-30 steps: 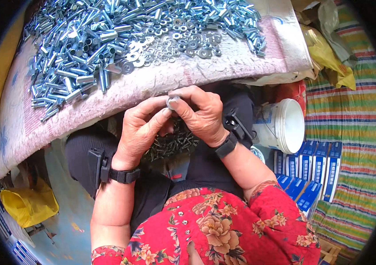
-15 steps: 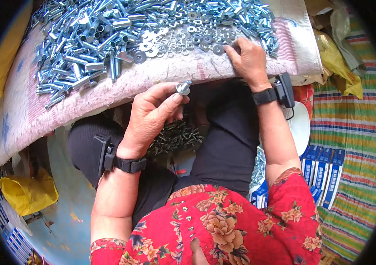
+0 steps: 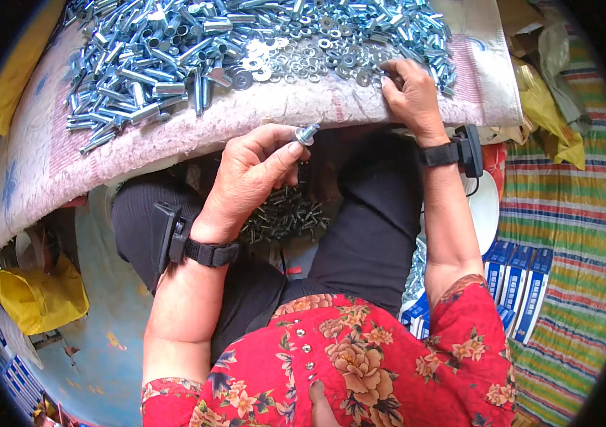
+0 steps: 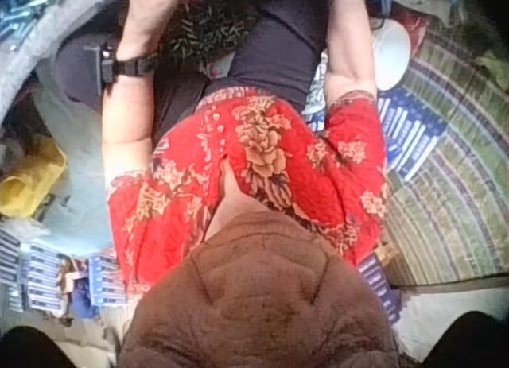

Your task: Assembling bolts by adding washers and nuts to them.

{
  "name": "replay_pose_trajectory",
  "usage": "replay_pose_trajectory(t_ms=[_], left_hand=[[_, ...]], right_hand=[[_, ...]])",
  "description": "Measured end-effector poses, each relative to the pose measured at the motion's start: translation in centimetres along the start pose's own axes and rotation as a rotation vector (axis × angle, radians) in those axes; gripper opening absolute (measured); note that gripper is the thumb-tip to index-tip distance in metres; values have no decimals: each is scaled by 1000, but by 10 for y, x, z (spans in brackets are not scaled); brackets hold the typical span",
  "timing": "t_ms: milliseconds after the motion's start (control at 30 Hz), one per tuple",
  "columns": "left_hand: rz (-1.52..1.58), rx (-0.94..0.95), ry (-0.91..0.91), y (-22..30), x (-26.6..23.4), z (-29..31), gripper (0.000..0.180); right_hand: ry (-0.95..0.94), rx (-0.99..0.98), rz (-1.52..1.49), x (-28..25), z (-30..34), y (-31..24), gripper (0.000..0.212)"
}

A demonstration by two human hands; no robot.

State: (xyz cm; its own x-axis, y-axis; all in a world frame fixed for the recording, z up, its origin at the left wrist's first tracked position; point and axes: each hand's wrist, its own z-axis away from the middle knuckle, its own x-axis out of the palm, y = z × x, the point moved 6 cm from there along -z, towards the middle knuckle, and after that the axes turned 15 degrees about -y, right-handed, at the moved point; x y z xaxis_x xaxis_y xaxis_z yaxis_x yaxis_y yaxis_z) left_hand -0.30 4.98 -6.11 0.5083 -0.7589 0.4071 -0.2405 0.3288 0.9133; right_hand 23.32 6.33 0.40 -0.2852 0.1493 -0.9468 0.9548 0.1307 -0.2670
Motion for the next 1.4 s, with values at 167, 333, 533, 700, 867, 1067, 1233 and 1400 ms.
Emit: replay_pose_trajectory(t_ms=[167,333,533,700,867,1067,1233,1400], left_hand=[[23,9,24,1,-1,1,20],[17,-17,-2,3,-1,2,19],[0,-31,-33,4,1,3,19],[-20,-25,-41,6,2,5,19],[-77,-4,-20,6,2,9,17],[-132,51,-98,11,16,10,16],[-25,48,-230,12,28,13,15],[176,65,16,10,-9,19,19]], right_hand=[[-26,17,-585,-4,7,-15,41],[-255,-293,-570,-2,17,-108,30],[-294,-354,-496,1,17,-122,23],[-303,-400,-496,0,18,-126,18],[-345,-319,-290,4,22,-131,14],[-191,-148,-751,15,36,-115,33],[346,-139,-746,1,28,-121,50],[-297,-739,-610,5,64,-227,43]])
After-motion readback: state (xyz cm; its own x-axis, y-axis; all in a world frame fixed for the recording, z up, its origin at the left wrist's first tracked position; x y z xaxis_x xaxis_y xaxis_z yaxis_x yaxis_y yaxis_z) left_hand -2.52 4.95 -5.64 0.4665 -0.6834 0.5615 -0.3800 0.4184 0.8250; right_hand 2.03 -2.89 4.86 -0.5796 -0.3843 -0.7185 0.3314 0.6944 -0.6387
